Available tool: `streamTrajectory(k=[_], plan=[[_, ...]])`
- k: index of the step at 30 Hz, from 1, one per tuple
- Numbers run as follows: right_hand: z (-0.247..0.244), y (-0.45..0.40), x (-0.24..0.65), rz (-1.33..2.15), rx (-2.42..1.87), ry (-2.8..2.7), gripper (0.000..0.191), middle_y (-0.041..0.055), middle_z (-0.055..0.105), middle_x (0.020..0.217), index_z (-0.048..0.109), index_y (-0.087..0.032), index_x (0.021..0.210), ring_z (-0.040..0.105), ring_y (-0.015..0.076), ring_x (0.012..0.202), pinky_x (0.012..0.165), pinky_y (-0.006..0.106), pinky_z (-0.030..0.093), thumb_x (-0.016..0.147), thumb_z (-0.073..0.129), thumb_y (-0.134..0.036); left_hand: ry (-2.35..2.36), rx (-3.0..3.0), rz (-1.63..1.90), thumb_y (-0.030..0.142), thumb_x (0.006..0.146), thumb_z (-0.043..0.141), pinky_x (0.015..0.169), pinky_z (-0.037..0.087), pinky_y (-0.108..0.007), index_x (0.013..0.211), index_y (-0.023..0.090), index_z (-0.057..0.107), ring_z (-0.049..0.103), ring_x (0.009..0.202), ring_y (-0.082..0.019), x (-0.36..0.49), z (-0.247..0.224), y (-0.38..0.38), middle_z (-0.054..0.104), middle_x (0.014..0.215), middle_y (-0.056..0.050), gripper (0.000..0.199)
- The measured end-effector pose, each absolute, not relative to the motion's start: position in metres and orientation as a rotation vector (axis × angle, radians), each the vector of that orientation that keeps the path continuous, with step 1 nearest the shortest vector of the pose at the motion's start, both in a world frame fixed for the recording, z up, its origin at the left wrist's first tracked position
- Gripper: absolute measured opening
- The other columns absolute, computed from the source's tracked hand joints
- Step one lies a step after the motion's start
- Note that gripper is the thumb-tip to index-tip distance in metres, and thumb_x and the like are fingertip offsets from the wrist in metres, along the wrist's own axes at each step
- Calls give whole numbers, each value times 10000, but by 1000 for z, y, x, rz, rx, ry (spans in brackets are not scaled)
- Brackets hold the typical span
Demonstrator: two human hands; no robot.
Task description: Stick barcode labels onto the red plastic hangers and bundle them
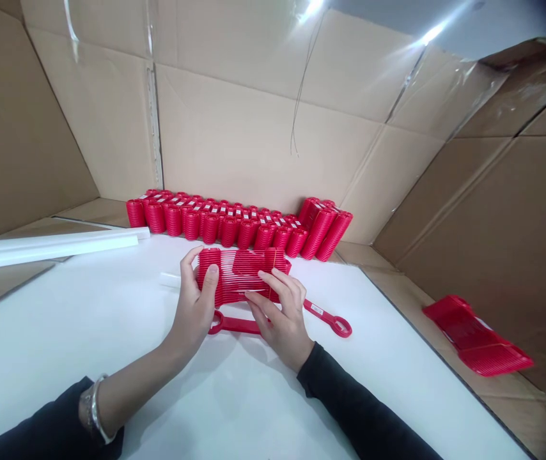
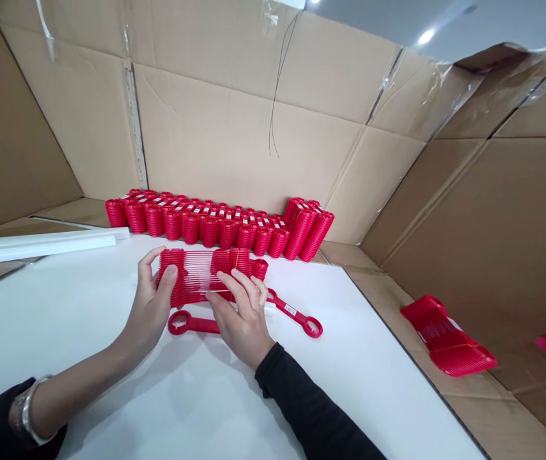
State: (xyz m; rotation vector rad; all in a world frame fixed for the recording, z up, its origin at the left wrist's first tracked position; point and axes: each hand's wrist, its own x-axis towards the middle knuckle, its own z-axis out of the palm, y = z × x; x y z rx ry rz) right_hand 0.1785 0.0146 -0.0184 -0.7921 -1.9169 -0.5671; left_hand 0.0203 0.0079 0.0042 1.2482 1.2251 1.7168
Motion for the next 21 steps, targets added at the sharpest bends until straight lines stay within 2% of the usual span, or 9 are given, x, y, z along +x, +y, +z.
streamTrajectory(k=[4,8,12,17,21], plan=[[-16,10,171,-586,-917,-1960,99,103,568,1231,641,-217,883,417,264,1222,982,490,311,815,596,-273,1169,1330,1705,441,870,454,693,535,-300,1254,266,346,604,881,-177,23,3,4,551,1103,-63,436],[-15,6,165,-604,-954,-1964,82,68,558,1257,631,-216,797,380,254,1251,1012,503,260,835,559,-206,1109,1400,1692,406,882,450,747,535,-315,1252,274,334,576,983,-193,28,1,-2,520,1160,-68,409],[-16,7,165,-601,-908,-1986,148,26,618,1150,621,-214,713,407,239,1220,1041,490,216,822,542,-153,1129,1463,1705,391,885,449,800,514,-336,1251,263,335,555,1009,-195,30,-1,-4,522,1140,-67,404],[-10,12,173,-573,-927,-1976,82,37,587,1206,668,-241,756,371,272,1248,1025,516,221,805,605,-260,1124,1436,1685,404,885,440,792,516,-337,1258,260,326,553,1024,-202,28,1,2,495,1195,-79,416],[-6,16,184,-559,-951,-1992,112,79,536,1280,669,-223,789,353,300,1260,994,535,263,806,602,-310,1168,1415,1719,414,884,436,805,503,-333,1259,253,330,562,997,-193,25,5,6,513,1171,-75,421]])
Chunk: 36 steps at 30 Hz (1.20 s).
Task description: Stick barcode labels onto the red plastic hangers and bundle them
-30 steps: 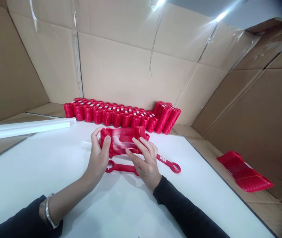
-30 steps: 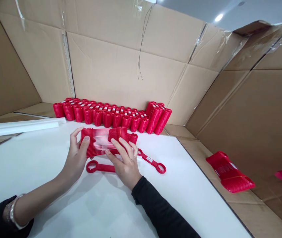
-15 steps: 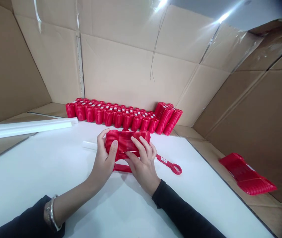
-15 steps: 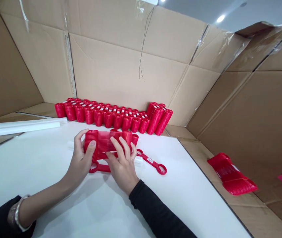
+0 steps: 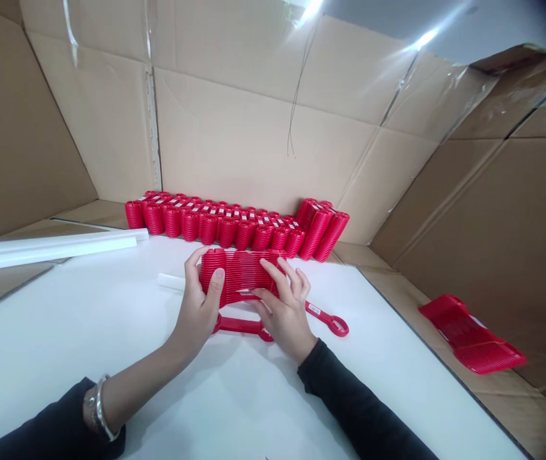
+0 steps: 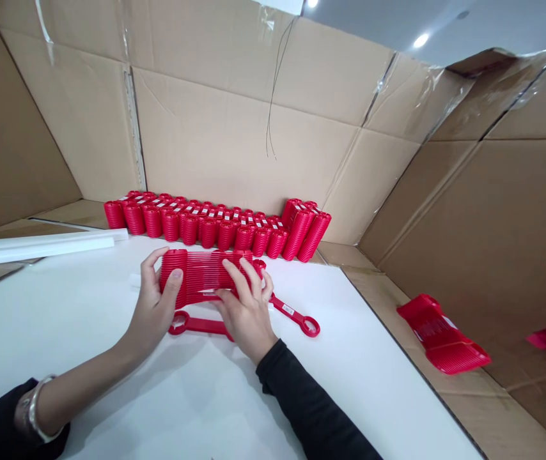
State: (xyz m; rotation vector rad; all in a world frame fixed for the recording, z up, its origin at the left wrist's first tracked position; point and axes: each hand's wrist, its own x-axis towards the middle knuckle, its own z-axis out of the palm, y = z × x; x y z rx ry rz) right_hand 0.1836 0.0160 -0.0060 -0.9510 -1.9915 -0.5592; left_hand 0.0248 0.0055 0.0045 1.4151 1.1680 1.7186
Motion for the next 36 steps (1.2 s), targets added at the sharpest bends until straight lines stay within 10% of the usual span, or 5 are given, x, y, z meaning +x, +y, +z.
streamTrajectory(k=[36], plan=[[-5,15,183,-458,-838,-2008,93,66,622,1126,695,-219,784,479,239,1137,906,429,374,807,605,-208,1227,1475,1560,426,879,435,862,466,-382,1271,265,337,537,1020,-211,23,-5,6,490,1194,-79,435]])
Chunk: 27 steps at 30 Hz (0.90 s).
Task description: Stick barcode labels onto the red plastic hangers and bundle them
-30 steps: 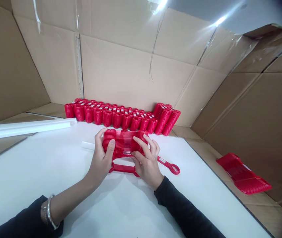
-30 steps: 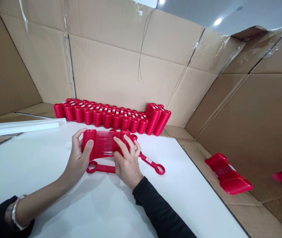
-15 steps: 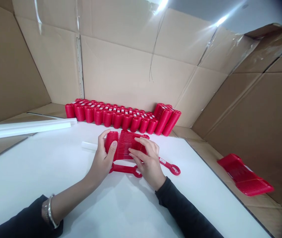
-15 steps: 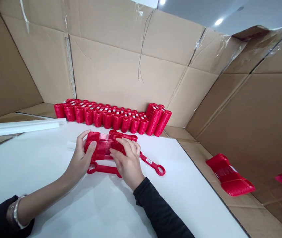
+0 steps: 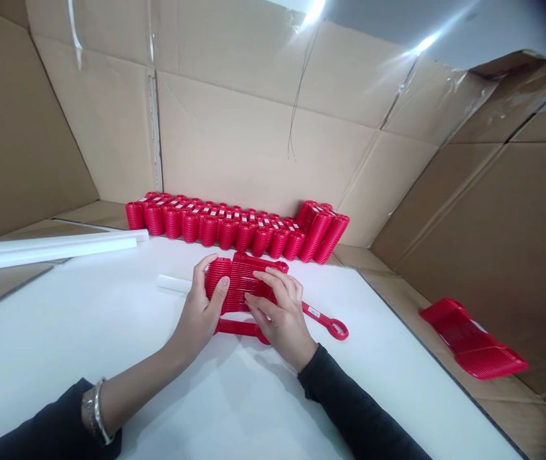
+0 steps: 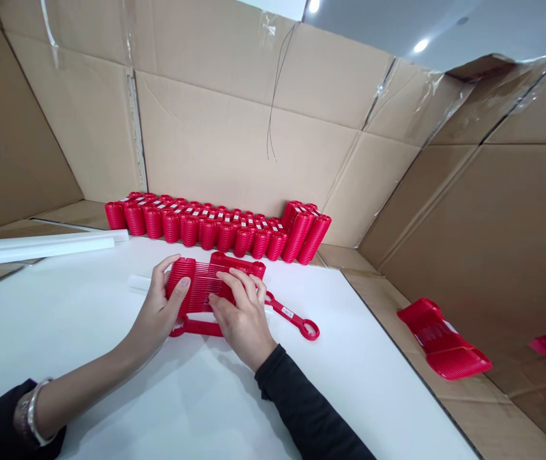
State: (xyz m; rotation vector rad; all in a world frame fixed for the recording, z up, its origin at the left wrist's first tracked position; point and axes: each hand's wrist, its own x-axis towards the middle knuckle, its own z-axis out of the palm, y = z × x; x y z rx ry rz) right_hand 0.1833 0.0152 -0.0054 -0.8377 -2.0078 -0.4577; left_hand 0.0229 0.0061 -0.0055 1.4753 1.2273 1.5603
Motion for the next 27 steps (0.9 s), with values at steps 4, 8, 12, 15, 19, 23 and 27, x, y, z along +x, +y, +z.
streamTrajectory(k=[4,8,12,15,19,23,27], plan=[[-7,15,182,-473,-868,-2009,98,69,611,1146,690,-223,818,467,246,1153,909,436,375,814,592,-213,1241,1478,1570,417,878,434,854,472,-380,1268,261,345,538,1021,-213,24,-4,5,495,1184,-79,430],[-6,14,182,-481,-907,-2021,115,85,576,1204,690,-220,872,435,263,1181,914,446,380,814,592,-237,1243,1484,1569,421,873,436,836,483,-377,1267,261,347,548,995,-208,24,-4,4,496,1178,-78,434],[-5,14,183,-487,-869,-2067,108,67,569,1222,695,-235,840,416,261,1204,938,457,366,811,593,-213,1266,1507,1565,413,876,434,864,466,-380,1263,263,350,543,1001,-203,24,-5,4,494,1195,-75,424],[-5,13,183,-475,-864,-2082,107,62,567,1232,694,-231,823,412,263,1210,949,470,360,810,591,-203,1260,1530,1578,397,882,430,880,455,-363,1258,263,354,528,1038,-200,24,-5,3,490,1218,-69,407],[-4,13,181,-479,-920,-2091,118,79,526,1294,685,-213,875,379,278,1245,962,495,351,821,581,-223,1241,1549,1585,386,891,423,877,459,-334,1249,263,354,525,1041,-186,26,-3,3,492,1207,-58,384],[-4,13,180,-476,-958,-2107,118,82,498,1328,686,-215,872,357,289,1265,966,512,347,819,588,-253,1228,1559,1573,379,895,418,888,458,-344,1247,259,349,521,1051,-191,28,-4,1,485,1206,-62,377],[-5,14,180,-459,-961,-2161,129,64,475,1355,690,-219,878,338,292,1281,983,528,326,827,571,-233,1207,1590,1568,374,890,425,906,450,-357,1248,263,357,512,1072,-199,29,-5,0,482,1218,-60,381]])
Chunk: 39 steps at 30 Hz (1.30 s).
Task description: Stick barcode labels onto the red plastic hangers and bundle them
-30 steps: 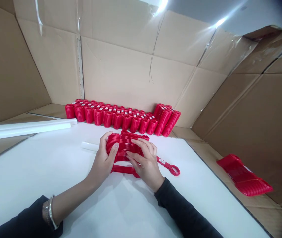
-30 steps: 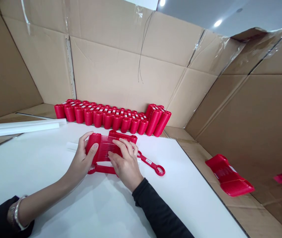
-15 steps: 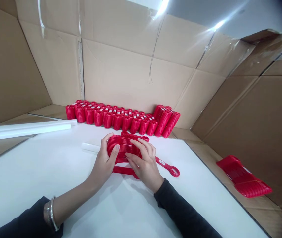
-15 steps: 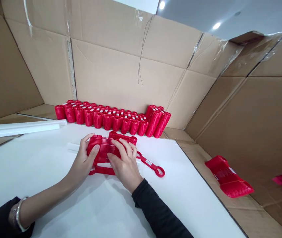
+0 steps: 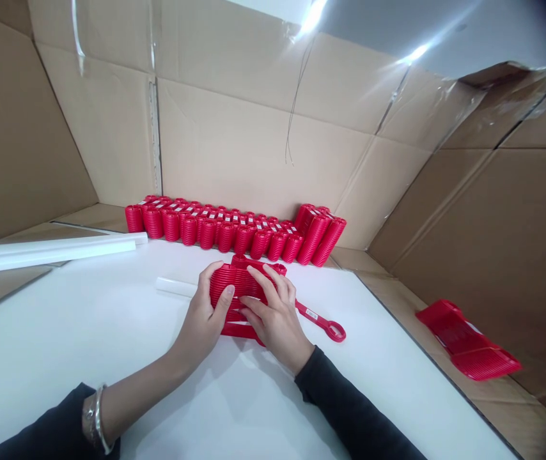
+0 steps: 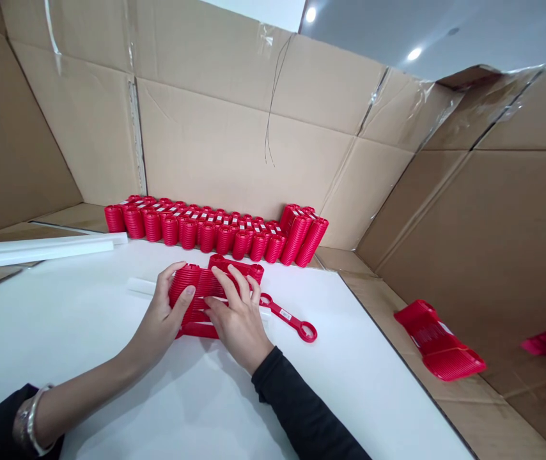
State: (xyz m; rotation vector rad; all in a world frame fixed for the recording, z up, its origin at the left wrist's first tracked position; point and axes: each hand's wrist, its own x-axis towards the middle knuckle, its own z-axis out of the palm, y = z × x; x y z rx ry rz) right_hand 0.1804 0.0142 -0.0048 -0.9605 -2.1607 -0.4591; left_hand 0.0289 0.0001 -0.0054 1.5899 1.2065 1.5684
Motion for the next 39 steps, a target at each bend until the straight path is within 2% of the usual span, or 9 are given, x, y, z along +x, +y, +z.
streamTrajectory(k=[8,15,22,25,28,31,34,39], plan=[[-3,13,181,-429,-935,-2221,175,32,489,1344,686,-206,785,291,281,1310,1030,537,262,834,521,-179,1214,1635,1509,386,896,416,918,444,-352,1254,268,353,503,1093,-193,29,-9,1,483,1233,-50,383],[2,16,189,-421,-973,-2148,158,57,458,1370,702,-218,829,282,315,1306,1020,562,256,829,565,-296,1185,1558,1560,408,895,414,835,480,-330,1256,274,335,554,969,-177,26,-3,5,525,1128,-42,393],[1,17,192,-349,-917,-2136,159,61,522,1294,685,-216,809,342,290,1275,1016,542,276,844,530,-208,1206,1507,1565,425,887,422,849,475,-355,1271,260,329,553,1002,-197,24,-3,7,515,1170,-62,427],[2,17,193,-139,-935,-1955,111,76,487,1300,663,-235,877,366,277,1260,1015,510,309,821,575,-275,1174,1464,1595,432,886,423,843,484,-351,1286,272,313,556,1027,-202,21,-1,9,516,1203,-61,445],[2,19,194,263,-992,-1636,293,98,450,1313,564,-239,1077,412,249,1233,991,461,375,809,581,-358,1124,1410,1604,442,884,426,831,498,-344,1302,281,299,566,1033,-204,16,1,11,523,1212,-61,466],[0,20,191,708,-1001,-1387,436,84,510,1265,438,-247,1238,490,216,1164,946,412,436,846,500,-428,1092,1397,1570,446,883,428,838,500,-343,1311,275,297,566,1046,-206,15,1,9,519,1231,-66,479],[-1,18,185,959,-951,-1281,389,57,580,1191,495,-235,1185,548,198,1086,952,384,440,868,449,-455,1094,1410,1517,455,883,430,852,494,-337,1307,283,306,551,1080,-210,18,1,5,508,1258,-62,474],[2,13,178,966,-925,-1202,329,45,636,1084,546,-208,1071,593,194,998,931,365,453,847,499,-444,1122,1364,1462,485,899,371,897,475,-356,1369,336,218,497,1166,-220,20,5,2,414,1376,-48,516]])
